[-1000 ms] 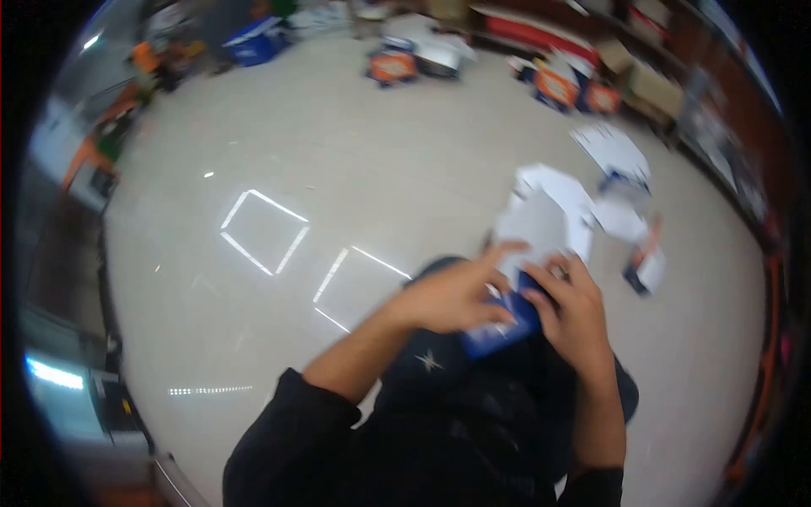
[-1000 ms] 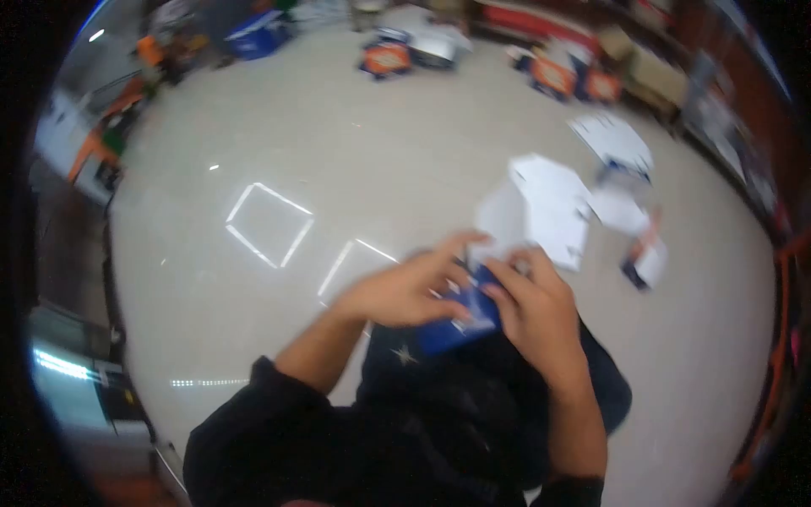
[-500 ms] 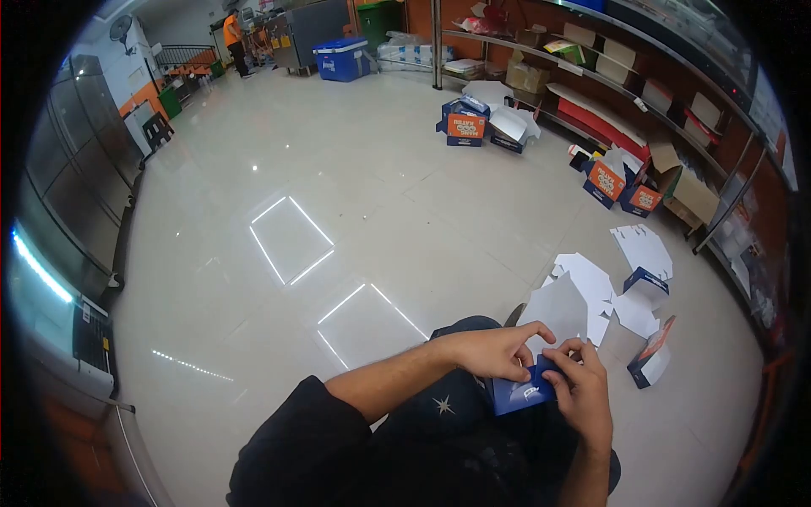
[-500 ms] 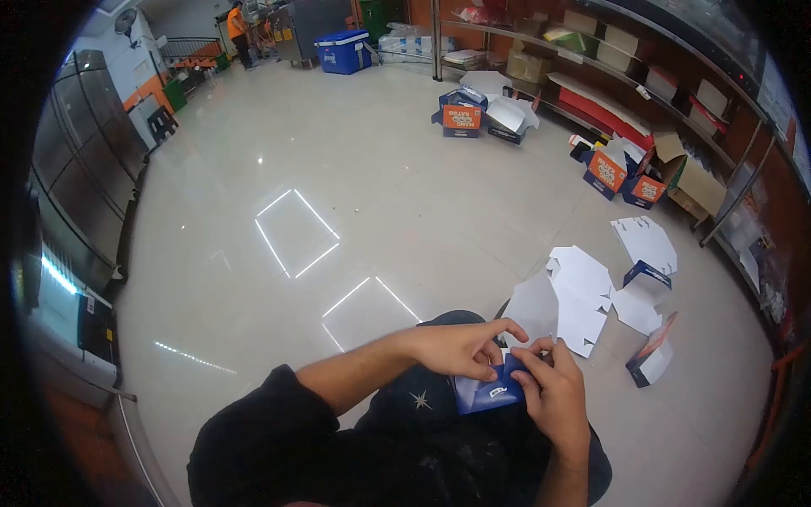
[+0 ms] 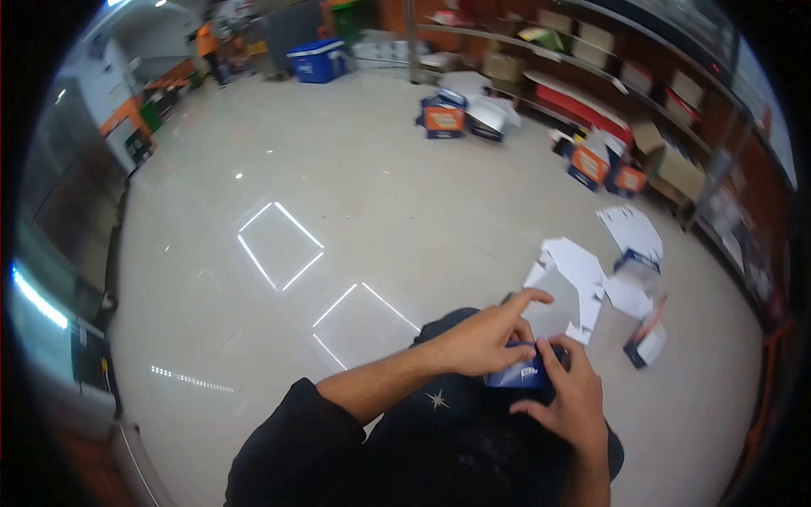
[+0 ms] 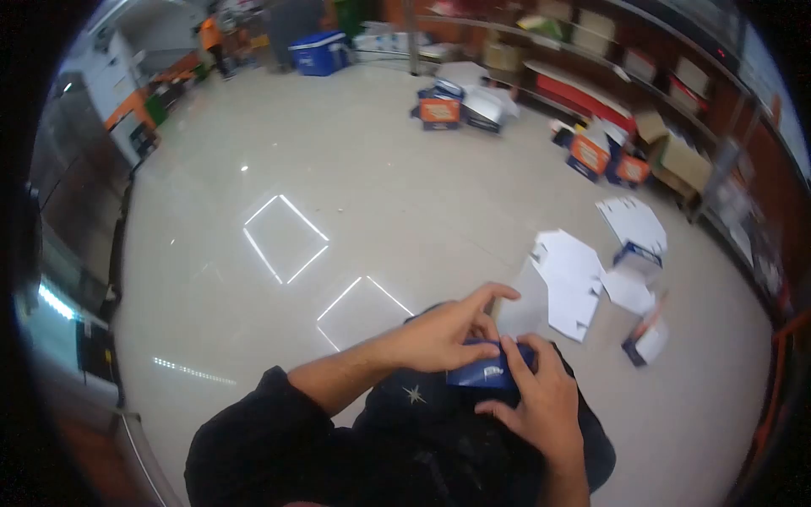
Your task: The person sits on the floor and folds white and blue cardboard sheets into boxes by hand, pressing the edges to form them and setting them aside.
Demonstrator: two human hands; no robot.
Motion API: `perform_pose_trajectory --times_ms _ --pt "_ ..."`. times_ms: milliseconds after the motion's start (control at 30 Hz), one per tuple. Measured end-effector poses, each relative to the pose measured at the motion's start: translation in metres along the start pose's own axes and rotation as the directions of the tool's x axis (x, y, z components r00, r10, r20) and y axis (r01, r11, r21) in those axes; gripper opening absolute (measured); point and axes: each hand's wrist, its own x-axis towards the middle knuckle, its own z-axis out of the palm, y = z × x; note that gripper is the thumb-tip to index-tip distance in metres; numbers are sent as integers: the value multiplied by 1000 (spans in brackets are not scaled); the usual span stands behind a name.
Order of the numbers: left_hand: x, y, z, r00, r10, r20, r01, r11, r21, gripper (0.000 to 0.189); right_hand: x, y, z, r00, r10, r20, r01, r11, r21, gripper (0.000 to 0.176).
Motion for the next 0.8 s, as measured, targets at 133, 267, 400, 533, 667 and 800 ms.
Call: perform_pose_trajectory --times_ms 133,267,400,533,667,800 --pt "10 5 27 998 46 -49 -45 999 23 64 -23 27 0 998 41 -50 -42 999 -34 71" --pt "26 5 51 992 94 -82 -77 979 191 49 -53 51 -5 971 192 -141 -197 980 -20 67" --pt "43 -50 56 926 303 -225 -232 927 294 39 -99 90 -3 830 457 -319 -477 879 19 65" --pt "67 -104 50 924 264 -277 -141 908 393 29 -140 140 -9 691 511 -511 -571 820 47 65" --pt "97 -172 63 949 -188 -255 102 943 -316 31 -155 192 -23 477 537 -696 -701 710 68 64" --pt "139 -212 84 864 -501 42 250 356 -900 36 -125 250 -33 463 381 -800 -676 735 -42 61"
